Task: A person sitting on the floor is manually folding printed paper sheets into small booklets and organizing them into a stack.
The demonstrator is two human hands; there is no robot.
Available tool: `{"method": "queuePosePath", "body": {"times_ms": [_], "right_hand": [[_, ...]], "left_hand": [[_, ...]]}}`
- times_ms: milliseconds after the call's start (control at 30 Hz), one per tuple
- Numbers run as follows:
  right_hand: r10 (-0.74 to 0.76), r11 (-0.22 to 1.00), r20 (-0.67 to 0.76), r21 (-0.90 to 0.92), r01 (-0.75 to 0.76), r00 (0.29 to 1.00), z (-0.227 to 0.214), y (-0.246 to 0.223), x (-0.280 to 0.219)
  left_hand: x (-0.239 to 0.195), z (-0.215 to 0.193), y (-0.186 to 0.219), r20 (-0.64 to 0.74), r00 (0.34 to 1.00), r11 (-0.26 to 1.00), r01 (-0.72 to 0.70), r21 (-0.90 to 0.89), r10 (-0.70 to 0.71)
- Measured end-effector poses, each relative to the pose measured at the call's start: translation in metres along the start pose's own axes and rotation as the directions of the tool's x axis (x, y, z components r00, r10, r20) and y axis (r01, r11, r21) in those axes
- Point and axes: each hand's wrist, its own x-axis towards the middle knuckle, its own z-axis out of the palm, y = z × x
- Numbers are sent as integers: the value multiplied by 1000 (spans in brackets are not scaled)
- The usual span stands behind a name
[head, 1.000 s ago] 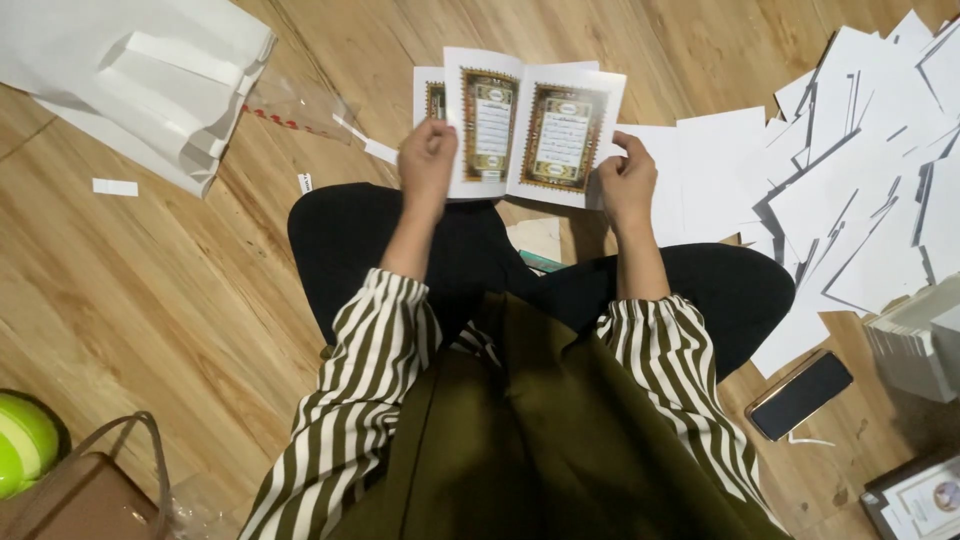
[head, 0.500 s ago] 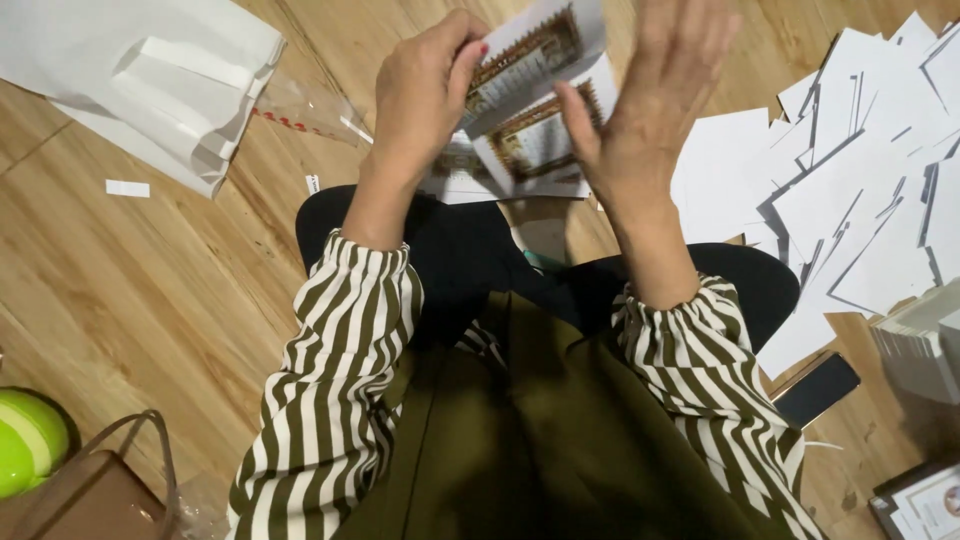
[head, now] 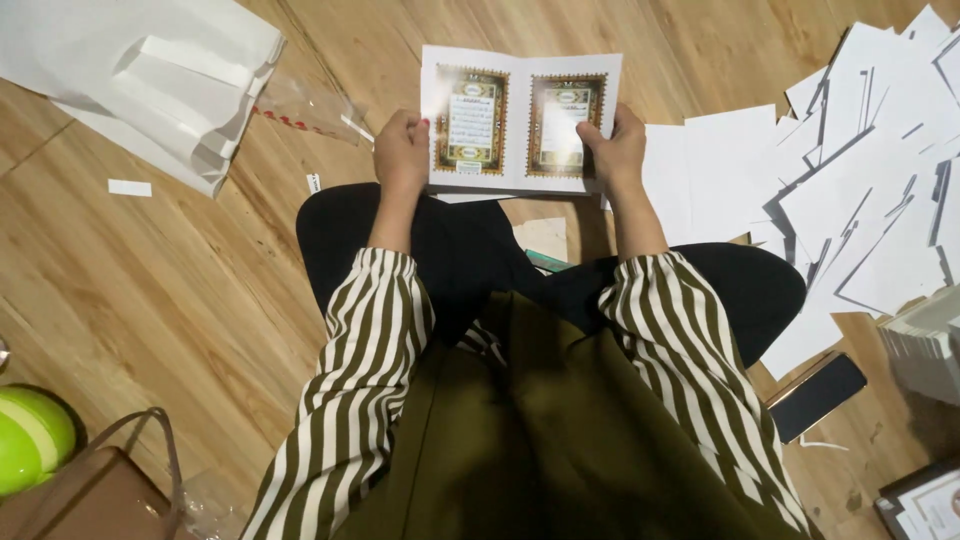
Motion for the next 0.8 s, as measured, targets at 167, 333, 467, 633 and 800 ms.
{"method": "queuePosePath", "body": {"times_ms": [167,333,467,633,800], "right_hand": [[41,856,-76,-512,-74,996,19,35,8],[-10,889,-10,-457,4,1000,16,24,-1],[8,861,6,-508,-4,1000,4,20,6],[102,811,153,-585,7,983,-54,-25,21],[278,211,321,-940,268,905,-91,-14,23]], "left_hand": [[-25,21,18,-117,992,822,23,569,53],[-50,45,68,527,816,453,-573,683,239],[-44,78,36,654,689,410,-719,561,313],[-42,78,40,687,688,435,-706,559,235],[-44,80,38,694,688,466,-695,548,210]]}}
